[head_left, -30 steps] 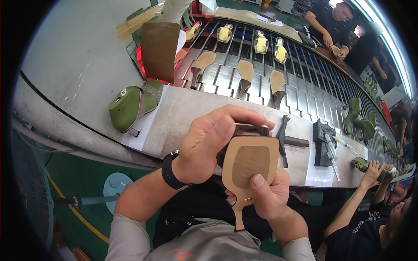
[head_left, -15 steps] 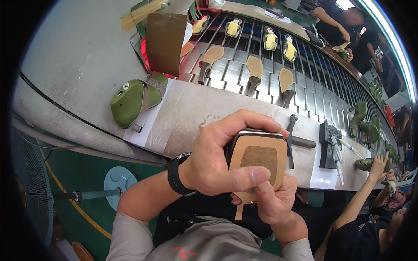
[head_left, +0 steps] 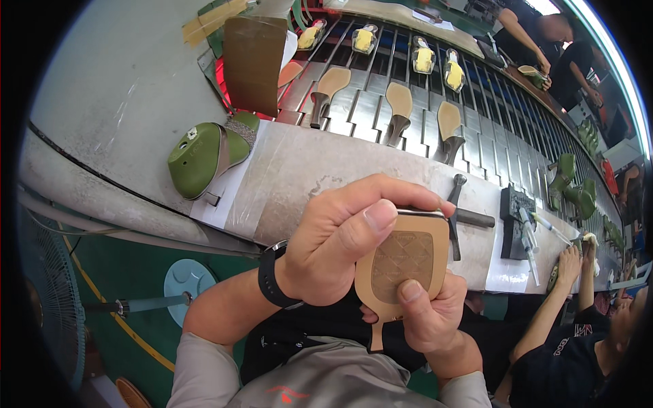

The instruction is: The person handles green high-heeled shoes on a production line, applying adhesive to the soles and attaching sole components by hand. They use a hammer to tap the heel and edges and use a syringe to apply adhesive between shoe layers.

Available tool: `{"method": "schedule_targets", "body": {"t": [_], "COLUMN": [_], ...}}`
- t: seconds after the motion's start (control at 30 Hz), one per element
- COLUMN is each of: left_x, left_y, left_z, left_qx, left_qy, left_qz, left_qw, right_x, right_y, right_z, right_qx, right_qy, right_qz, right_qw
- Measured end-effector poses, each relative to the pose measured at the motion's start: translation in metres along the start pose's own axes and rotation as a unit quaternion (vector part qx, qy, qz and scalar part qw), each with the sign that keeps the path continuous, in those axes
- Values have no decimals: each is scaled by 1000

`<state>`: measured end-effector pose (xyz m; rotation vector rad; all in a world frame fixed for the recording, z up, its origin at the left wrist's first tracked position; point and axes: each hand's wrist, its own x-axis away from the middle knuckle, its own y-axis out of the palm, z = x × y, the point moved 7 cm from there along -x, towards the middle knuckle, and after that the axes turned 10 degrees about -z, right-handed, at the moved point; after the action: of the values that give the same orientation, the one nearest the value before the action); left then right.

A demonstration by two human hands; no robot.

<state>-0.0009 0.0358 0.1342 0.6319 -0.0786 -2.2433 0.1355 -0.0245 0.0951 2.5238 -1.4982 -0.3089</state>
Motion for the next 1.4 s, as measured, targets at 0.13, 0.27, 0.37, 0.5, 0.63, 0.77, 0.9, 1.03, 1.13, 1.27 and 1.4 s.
{"method": "schedule_targets", "body": {"t": [0.13,0.27,0.37,0.5,0.63,0.77,0.9,1.03,1.13,1.27,1.4], "left_x": [-15,-43,-54,-65,-69,-66,-55,-25,6,37,52], "left_y": [-16,-40,-40,-42,-41,-40,-30,-22,-10,2,7], "left_z": [-6,-30,-29,-34,-38,-43,-35,-26,-11,3,11], "left_qx": [-34,135,65,31,11,34,-28,-136,-175,-167,-139], "left_qy": [-18,18,30,51,59,58,50,54,81,116,108], "left_qz": [-46,-12,5,-19,-23,-49,-75,-29,-22,19,63], "left_qw": [998,991,997,998,998,997,996,989,981,979,982], "right_x": [-10,-38,-50,-52,-54,-54,-49,-21,0,7,11], "right_y": [-4,-37,-56,-68,-75,-80,-76,-50,-22,-1,11], "right_z": [-5,-19,-20,-23,-23,-23,-26,-19,-12,-7,6], "right_qx": [-47,-30,-39,-45,-28,-8,22,40,89,193,280], "right_qy": [68,80,53,18,10,13,26,74,20,-41,-68], "right_qz": [33,56,16,15,30,30,47,61,20,-27,-57], "right_qw": [996,995,998,999,999,999,998,995,996,980,956]}}
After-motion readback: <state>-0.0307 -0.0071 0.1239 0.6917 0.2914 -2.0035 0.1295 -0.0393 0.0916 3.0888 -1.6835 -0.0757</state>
